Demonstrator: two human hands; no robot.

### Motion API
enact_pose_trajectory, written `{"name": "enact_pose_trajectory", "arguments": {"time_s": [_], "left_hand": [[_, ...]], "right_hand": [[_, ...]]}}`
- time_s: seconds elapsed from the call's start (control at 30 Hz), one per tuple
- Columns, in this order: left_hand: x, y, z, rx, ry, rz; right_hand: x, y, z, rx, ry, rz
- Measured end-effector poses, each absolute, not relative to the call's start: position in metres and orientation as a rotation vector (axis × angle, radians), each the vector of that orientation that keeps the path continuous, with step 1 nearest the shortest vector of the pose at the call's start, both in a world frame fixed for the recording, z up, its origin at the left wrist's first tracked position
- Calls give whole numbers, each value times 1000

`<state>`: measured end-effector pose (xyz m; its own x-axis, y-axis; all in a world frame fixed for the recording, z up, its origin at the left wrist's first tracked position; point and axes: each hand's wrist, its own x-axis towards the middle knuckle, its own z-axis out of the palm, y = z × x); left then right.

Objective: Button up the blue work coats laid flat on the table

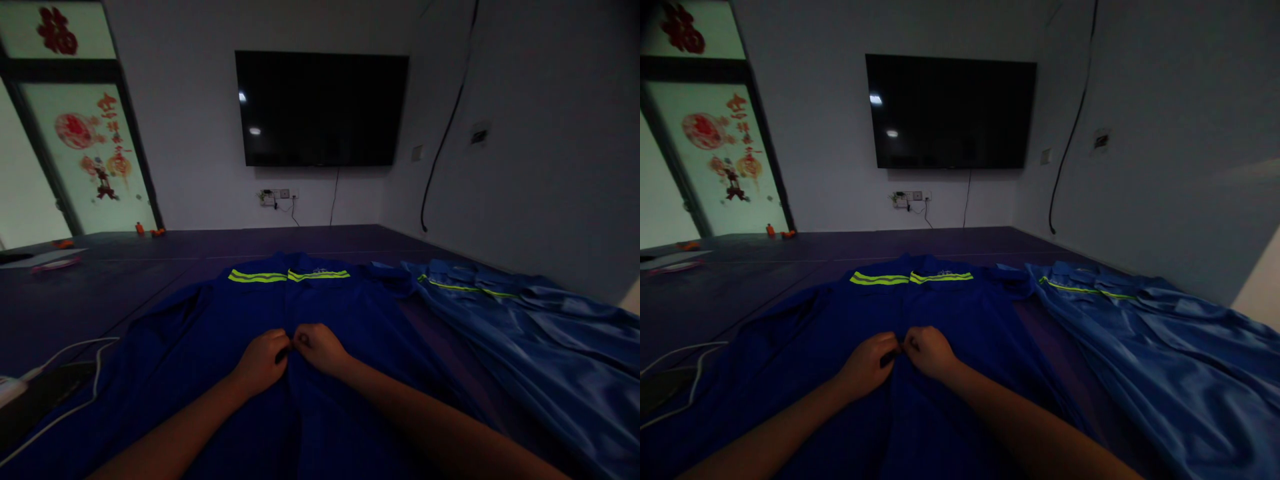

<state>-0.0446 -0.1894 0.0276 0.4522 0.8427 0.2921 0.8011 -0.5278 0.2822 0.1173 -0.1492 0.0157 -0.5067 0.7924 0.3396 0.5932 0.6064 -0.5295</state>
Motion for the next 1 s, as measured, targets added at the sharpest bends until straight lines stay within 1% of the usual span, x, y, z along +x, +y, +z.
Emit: {"name": "enact_pose_trajectory", "arguments": {"time_s": [0.23, 1.0], "left_hand": [[-44, -191, 28, 2630, 1500, 568], [-44, -191, 28, 2632, 1464, 599]], "right_hand": [[117, -148, 16, -1088, -2261, 516], [117, -148, 15, -1092, -2285, 477]]}}
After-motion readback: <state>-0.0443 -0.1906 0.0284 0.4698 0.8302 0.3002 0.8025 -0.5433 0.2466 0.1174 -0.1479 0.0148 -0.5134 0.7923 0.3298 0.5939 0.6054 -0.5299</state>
